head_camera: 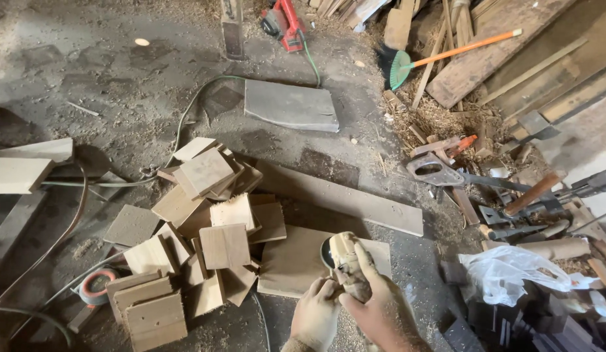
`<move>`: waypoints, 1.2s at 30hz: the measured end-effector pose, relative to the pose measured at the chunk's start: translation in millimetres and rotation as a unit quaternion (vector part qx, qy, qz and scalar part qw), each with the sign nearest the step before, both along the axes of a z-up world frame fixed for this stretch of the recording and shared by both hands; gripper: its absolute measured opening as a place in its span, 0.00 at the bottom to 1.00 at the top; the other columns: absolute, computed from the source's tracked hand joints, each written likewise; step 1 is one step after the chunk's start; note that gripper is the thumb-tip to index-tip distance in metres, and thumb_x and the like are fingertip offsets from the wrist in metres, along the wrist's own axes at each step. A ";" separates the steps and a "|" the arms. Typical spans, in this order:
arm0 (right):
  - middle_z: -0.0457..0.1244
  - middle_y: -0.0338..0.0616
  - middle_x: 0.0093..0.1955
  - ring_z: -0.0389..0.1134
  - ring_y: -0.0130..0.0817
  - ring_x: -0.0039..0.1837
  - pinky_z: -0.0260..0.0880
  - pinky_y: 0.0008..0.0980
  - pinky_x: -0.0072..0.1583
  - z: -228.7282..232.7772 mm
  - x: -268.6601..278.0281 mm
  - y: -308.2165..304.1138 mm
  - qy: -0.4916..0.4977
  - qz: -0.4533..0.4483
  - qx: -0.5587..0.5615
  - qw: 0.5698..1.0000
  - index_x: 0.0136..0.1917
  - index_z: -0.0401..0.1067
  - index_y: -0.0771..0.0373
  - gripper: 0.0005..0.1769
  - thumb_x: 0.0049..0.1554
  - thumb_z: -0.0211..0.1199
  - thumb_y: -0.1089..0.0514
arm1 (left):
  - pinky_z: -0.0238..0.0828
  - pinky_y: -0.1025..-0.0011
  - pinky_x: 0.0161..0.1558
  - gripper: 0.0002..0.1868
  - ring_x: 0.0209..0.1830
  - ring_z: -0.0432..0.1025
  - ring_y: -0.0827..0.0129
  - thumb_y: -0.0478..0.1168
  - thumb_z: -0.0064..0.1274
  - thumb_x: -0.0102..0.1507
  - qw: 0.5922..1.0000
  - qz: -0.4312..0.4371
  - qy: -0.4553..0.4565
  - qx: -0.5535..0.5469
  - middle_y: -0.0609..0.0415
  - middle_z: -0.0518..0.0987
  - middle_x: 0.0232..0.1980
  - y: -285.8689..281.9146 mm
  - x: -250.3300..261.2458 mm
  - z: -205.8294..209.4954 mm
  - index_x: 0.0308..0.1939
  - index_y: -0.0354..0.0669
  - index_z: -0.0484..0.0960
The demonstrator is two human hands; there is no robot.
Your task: Sand the edges of small wooden squares using a power sander.
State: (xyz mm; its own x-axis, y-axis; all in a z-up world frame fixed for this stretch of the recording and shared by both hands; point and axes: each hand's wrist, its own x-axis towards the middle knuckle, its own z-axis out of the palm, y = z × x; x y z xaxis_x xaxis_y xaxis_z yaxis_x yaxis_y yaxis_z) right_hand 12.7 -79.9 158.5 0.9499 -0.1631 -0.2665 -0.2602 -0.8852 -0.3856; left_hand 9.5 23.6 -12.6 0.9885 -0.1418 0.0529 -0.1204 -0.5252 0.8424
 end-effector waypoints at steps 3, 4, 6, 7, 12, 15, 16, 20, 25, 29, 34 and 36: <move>0.72 0.35 0.44 0.67 0.22 0.32 0.66 0.18 0.28 5.6 7.4 -6.9 0.032 -0.020 0.030 0.999 0.85 0.36 0.40 0.55 0.52 0.63 0.53 | 0.76 0.63 0.48 0.10 0.47 0.77 0.62 0.48 0.52 0.65 0.999 -0.011 0.031 0.021 0.61 0.79 0.54 2.3 2.2 7.0 0.49 0.54 0.78; 0.71 0.39 0.53 0.73 0.26 0.37 0.74 0.21 0.33 8.4 6.8 -12.4 0.049 -0.047 0.018 0.998 0.85 0.35 0.38 0.57 0.52 0.64 0.51 | 0.76 0.64 0.44 0.08 0.43 0.78 0.63 0.47 0.52 0.65 1.000 -0.001 -0.012 0.015 0.60 0.80 0.50 1.9 1.2 6.4 0.45 0.52 0.79; 0.70 0.42 0.62 0.79 0.29 0.43 0.82 0.25 0.37 11.3 4.5 -23.6 0.065 -0.072 0.003 0.995 0.85 0.33 0.36 0.58 0.51 0.65 0.48 | 0.77 0.65 0.41 0.07 0.40 0.78 0.64 0.46 0.53 0.65 0.998 0.010 -0.054 0.007 0.60 0.80 0.47 2.8 0.5 3.5 0.42 0.50 0.79; 0.68 0.40 0.66 0.79 0.30 0.50 0.84 0.26 0.45 11.5 2.9 -29.5 0.079 -0.082 -0.004 0.993 0.85 0.32 0.36 0.58 0.52 0.64 0.46 | 0.75 0.64 0.42 0.08 0.43 0.75 0.65 0.44 0.52 0.65 0.993 -0.025 -0.105 0.052 0.61 0.78 0.49 3.8 0.9 1.3 0.47 0.50 0.80; 0.69 0.37 0.65 0.80 0.25 0.47 0.85 0.22 0.44 1.4 -7.7 -30.8 0.078 -0.077 -0.011 0.994 0.85 0.29 0.39 0.61 0.52 0.66 0.41 | 0.74 0.65 0.41 0.11 0.46 0.72 0.66 0.38 0.55 0.60 0.963 -0.047 -0.239 0.114 0.60 0.76 0.48 6.4 3.1 12.2 0.47 0.47 0.83; 0.74 0.34 0.48 0.70 0.23 0.33 0.70 0.19 0.31 -5.0 -8.7 -15.1 0.037 -0.059 0.039 0.997 0.84 0.37 0.36 0.54 0.52 0.63 0.50 | 0.75 0.65 0.55 0.10 0.51 0.76 0.70 0.48 0.46 0.70 0.994 -0.067 0.051 0.066 0.63 0.78 0.54 2.4 1.0 14.7 0.49 0.50 0.76; 0.73 0.37 0.49 0.70 0.24 0.37 0.73 0.19 0.34 -6.1 -7.8 -11.5 0.020 -0.022 0.048 0.998 0.85 0.36 0.38 0.56 0.52 0.64 0.53 | 0.75 0.63 0.49 0.10 0.47 0.76 0.66 0.46 0.49 0.66 0.998 -0.035 0.022 0.048 0.61 0.79 0.51 0.7 -0.4 9.1 0.50 0.52 0.77; 0.72 0.37 0.51 0.74 0.29 0.42 0.79 0.25 0.39 -9.1 -10.0 -9.9 -0.006 0.022 0.001 1.000 0.84 0.36 0.39 0.57 0.49 0.62 0.54 | 0.72 0.64 0.48 0.12 0.46 0.75 0.65 0.47 0.53 0.62 0.999 -0.007 -0.026 0.019 0.61 0.78 0.48 -0.3 -5.9 -1.6 0.48 0.55 0.79; 0.73 0.36 0.55 0.75 0.26 0.47 0.77 0.23 0.42 7.4 -14.8 -17.0 0.065 -0.044 0.020 0.997 0.85 0.34 0.37 0.57 0.51 0.63 0.53 | 0.73 0.63 0.47 0.09 0.45 0.74 0.64 0.47 0.49 0.67 0.999 -0.013 -0.021 0.036 0.60 0.77 0.46 2.9 -7.3 9.1 0.47 0.51 0.78; 0.73 0.35 0.60 0.78 0.33 0.58 0.80 0.33 0.57 -6.0 -26.1 -27.6 0.010 -0.058 -0.009 0.998 0.83 0.43 0.32 0.58 0.46 0.68 0.51 | 0.70 0.65 0.48 0.10 0.47 0.71 0.65 0.46 0.48 0.70 0.994 -0.039 -0.092 0.048 0.59 0.76 0.44 9.0 -9.9 15.3 0.50 0.48 0.77; 0.74 0.40 0.52 0.80 0.31 0.50 0.84 0.28 0.52 -0.6 -25.9 -7.5 0.046 -0.034 -0.006 0.998 0.85 0.37 0.37 0.57 0.49 0.64 0.49 | 0.69 0.60 0.55 0.20 0.49 0.68 0.62 0.38 0.52 0.65 0.927 -0.058 -0.316 0.195 0.49 0.73 0.62 20.9 -24.1 19.2 0.60 0.34 0.79; 0.73 0.40 0.51 0.78 0.31 0.51 0.84 0.27 0.51 -4.5 -24.4 -4.3 0.058 -0.028 -0.007 0.998 0.85 0.33 0.37 0.57 0.51 0.62 0.50 | 0.70 0.61 0.55 0.23 0.46 0.68 0.64 0.36 0.56 0.61 0.910 -0.021 -0.363 0.201 0.50 0.73 0.63 19.5 -27.6 14.6 0.60 0.34 0.81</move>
